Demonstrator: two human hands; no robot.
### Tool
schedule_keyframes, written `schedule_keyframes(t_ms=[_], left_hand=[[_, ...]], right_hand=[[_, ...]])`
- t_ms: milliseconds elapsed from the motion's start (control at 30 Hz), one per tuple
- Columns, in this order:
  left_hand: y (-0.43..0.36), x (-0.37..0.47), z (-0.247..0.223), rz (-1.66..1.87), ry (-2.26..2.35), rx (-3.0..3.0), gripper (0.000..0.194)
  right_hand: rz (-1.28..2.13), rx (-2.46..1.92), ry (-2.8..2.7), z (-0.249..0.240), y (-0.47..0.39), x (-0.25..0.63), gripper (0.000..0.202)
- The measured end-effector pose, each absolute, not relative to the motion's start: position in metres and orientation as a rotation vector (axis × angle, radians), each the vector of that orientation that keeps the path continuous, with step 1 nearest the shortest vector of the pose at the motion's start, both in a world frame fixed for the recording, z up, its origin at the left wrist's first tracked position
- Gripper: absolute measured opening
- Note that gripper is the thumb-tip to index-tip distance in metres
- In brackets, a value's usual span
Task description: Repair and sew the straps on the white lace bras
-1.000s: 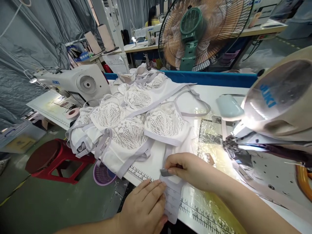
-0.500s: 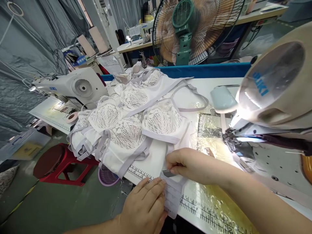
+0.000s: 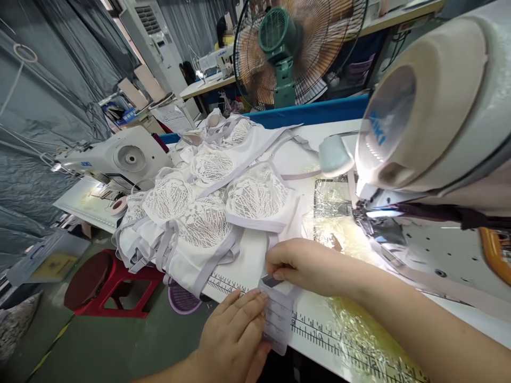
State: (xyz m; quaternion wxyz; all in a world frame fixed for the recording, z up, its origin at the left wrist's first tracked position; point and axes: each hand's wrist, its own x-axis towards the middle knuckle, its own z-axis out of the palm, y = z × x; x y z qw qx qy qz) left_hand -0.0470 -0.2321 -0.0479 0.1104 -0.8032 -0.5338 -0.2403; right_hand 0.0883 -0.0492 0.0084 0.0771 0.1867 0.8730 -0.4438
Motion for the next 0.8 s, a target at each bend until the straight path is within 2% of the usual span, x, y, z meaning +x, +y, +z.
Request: schedule_keyframes(t_ms=[600, 800], left_hand=[[-0.230, -0.045, -0.030, -0.688, -1.613, -2.410, 0.026], [-0.221, -0.046, -0.021, -0.739, -1.662, -2.461, 0.014]], right_hand=[[-1.294, 0.502, 2.648, 0.005, -0.047, 0.092, 0.014], [-1.395, 0.769, 2.628, 0.014, -0.054, 0.092, 0.011]])
